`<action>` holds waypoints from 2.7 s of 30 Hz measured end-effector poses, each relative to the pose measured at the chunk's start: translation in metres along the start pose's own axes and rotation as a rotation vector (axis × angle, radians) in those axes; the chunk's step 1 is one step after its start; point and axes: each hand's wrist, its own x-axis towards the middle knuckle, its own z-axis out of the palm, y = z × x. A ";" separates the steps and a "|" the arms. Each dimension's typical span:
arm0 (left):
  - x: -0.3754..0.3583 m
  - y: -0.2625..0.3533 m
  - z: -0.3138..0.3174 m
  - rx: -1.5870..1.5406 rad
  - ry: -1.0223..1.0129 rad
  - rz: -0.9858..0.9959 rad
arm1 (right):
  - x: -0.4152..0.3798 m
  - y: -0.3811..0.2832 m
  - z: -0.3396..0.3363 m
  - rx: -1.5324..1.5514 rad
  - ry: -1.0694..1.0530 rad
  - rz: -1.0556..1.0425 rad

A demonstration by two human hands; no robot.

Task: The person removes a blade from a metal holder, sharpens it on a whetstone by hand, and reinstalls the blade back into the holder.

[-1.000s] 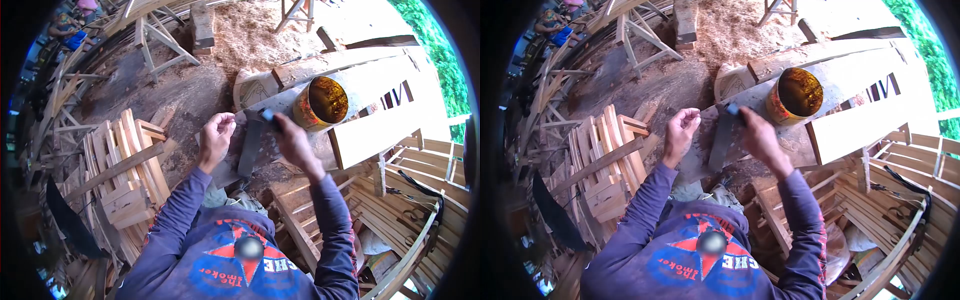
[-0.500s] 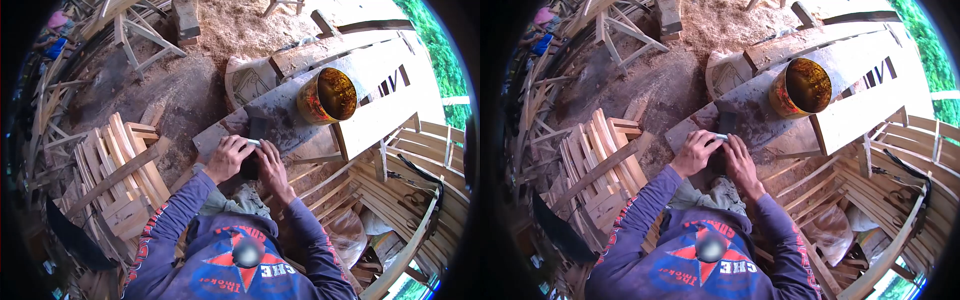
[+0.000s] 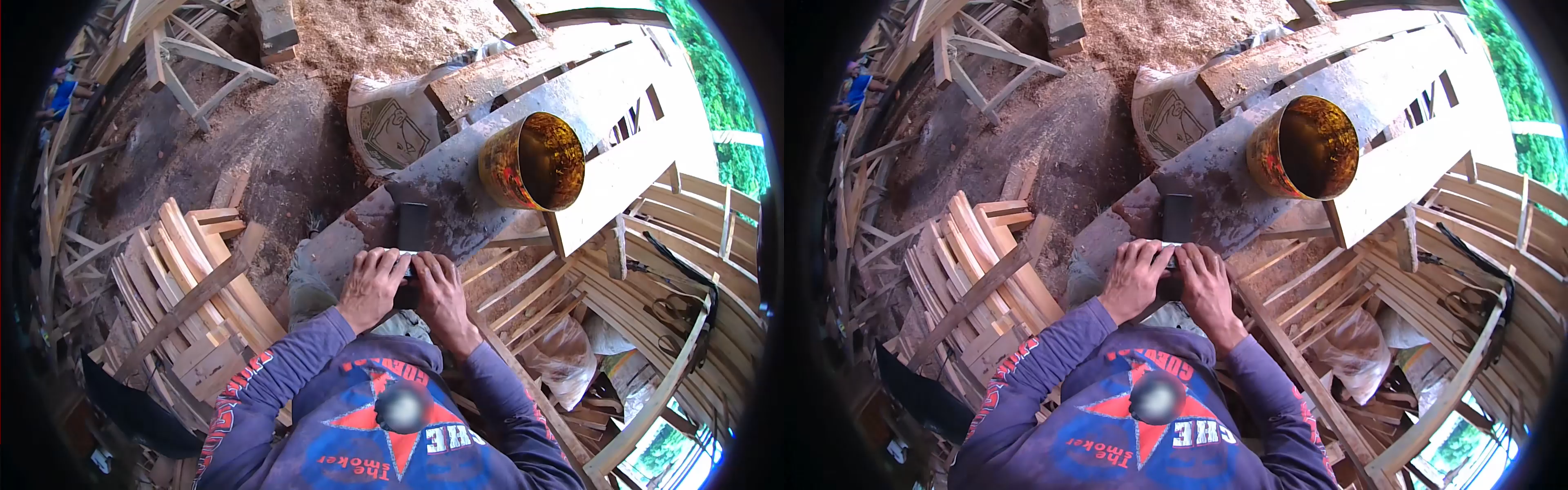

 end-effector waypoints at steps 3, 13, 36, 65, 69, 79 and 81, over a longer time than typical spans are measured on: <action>0.008 -0.006 0.008 0.018 0.016 -0.011 | 0.013 0.004 0.005 0.020 0.001 0.039; -0.001 0.018 0.018 0.074 0.096 -0.262 | 0.013 0.011 0.006 0.085 0.032 -0.032; 0.032 0.002 0.011 -0.226 0.175 -0.350 | 0.045 0.021 -0.005 0.143 -0.007 -0.092; 0.005 0.031 0.015 -0.136 0.130 -0.407 | 0.013 0.034 0.007 0.126 0.011 -0.152; 0.025 0.017 0.023 -0.071 0.190 -0.383 | 0.047 0.042 -0.004 0.100 -0.055 -0.235; 0.048 0.008 0.018 -0.092 0.188 -0.427 | 0.070 0.045 -0.009 0.086 -0.029 -0.189; 0.047 0.009 0.014 -0.081 0.171 -0.409 | 0.064 0.040 -0.012 0.145 -0.012 -0.134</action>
